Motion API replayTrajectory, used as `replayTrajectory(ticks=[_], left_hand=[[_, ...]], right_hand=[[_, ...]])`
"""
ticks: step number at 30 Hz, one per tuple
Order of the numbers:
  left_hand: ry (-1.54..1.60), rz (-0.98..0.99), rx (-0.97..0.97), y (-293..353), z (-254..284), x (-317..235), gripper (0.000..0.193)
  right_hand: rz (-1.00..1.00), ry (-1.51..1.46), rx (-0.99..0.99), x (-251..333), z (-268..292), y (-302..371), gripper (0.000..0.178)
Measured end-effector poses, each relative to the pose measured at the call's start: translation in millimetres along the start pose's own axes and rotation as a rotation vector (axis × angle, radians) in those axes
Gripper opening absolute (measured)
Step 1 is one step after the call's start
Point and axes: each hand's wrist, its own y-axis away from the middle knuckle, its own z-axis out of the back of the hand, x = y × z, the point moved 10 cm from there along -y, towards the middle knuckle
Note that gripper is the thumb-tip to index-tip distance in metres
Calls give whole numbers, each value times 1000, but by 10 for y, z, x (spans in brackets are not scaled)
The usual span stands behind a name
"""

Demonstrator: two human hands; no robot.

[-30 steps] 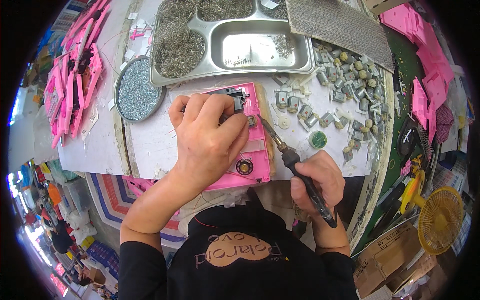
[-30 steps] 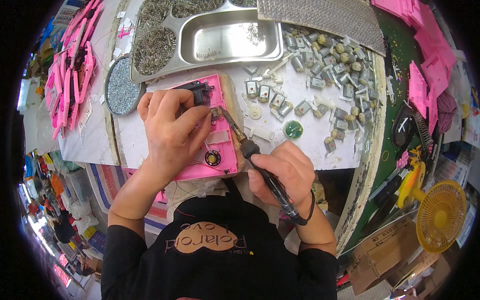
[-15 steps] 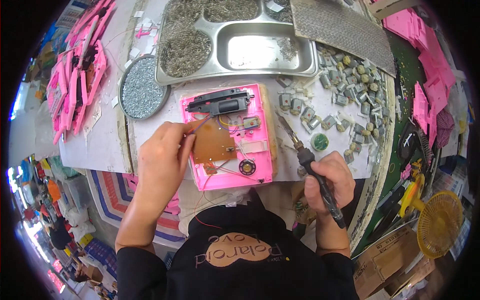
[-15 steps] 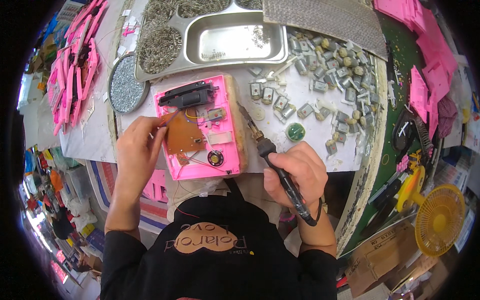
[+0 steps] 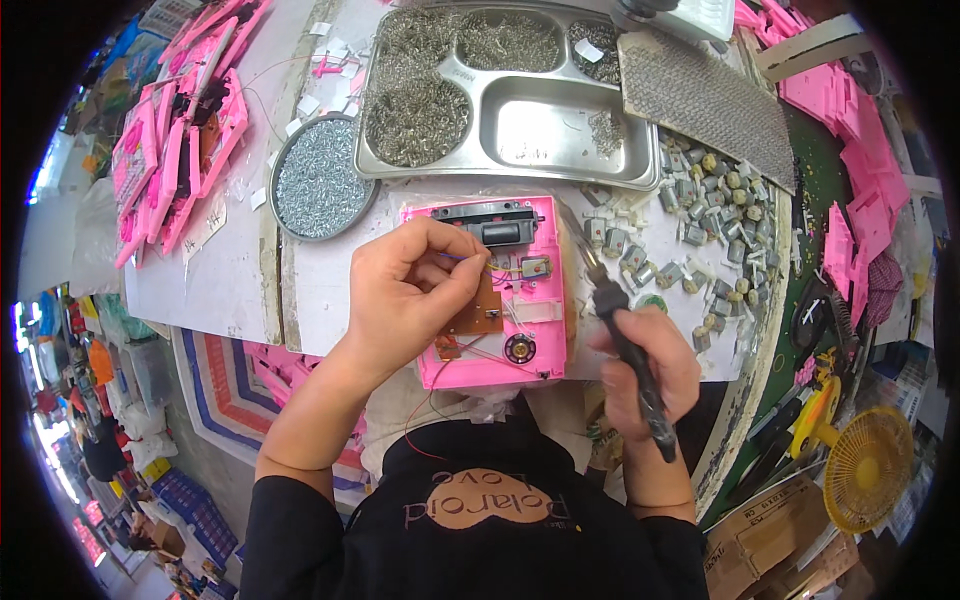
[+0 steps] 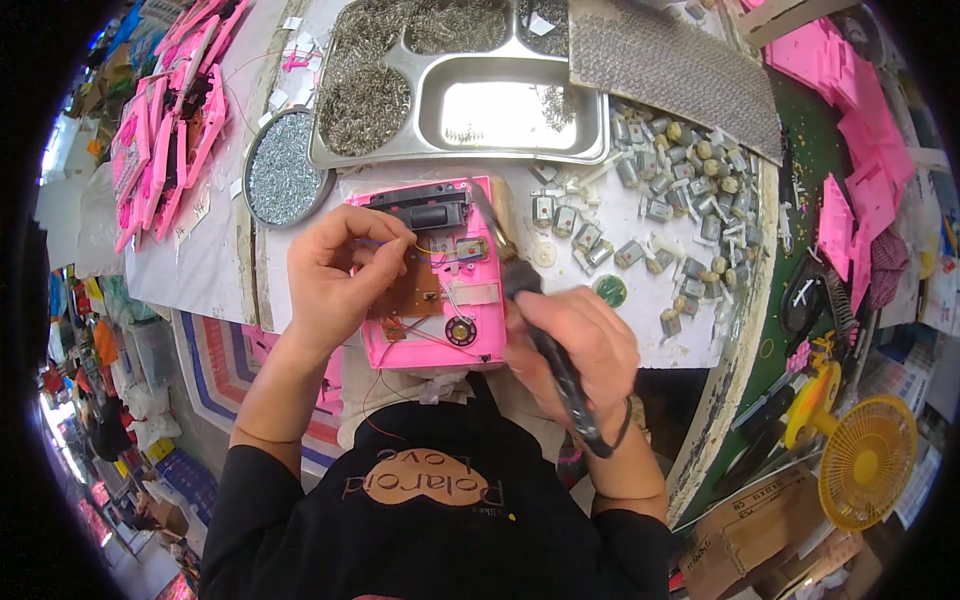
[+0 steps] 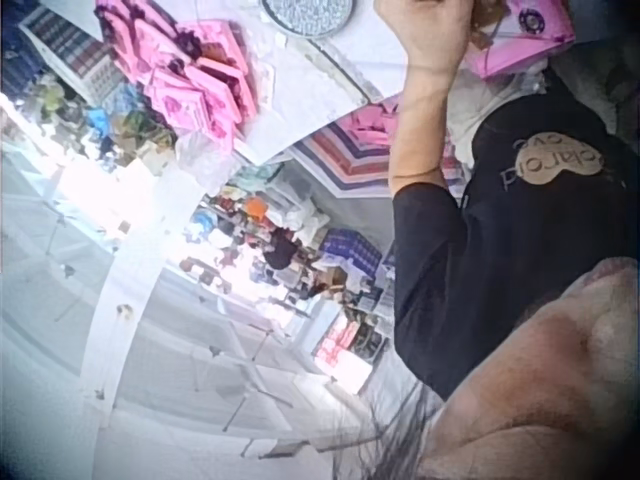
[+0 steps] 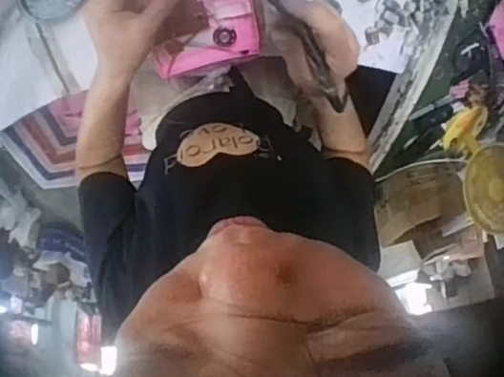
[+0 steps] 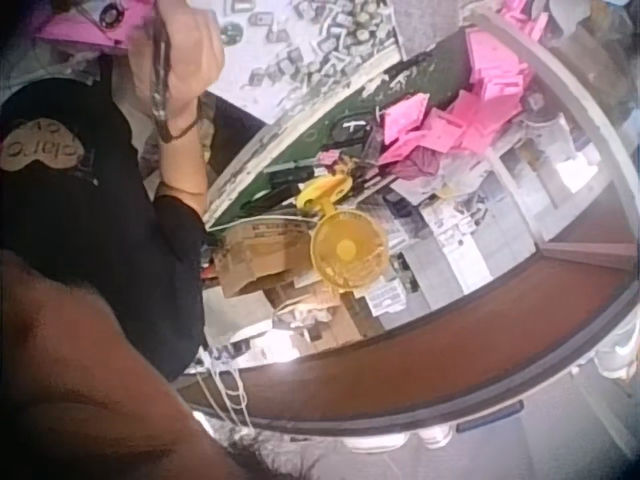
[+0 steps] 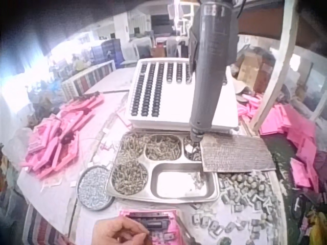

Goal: Assembling and soldering components inside a pink plastic electronic housing.

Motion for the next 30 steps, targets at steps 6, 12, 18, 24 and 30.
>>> replayTrajectory(ticks=[6,12,18,24,30], left_hand=[[125,61,-58,25,-29,51,7],[-469,-346,-52,32,-71,-457,10],[-545,-434,-115,40,-95,-486,10],[-296,-37,-15,-27,4,-164,8],[-236,-240,-44,15,67,-234,10]], right_hand=[[-45,25,-13,-57,-413,-375,50],[54,97,28,40,-640,-563,56],[106,139,-7,59,-691,-565,58],[76,132,-7,-23,-675,-540,58],[104,186,20,-10,-722,-553,58]])
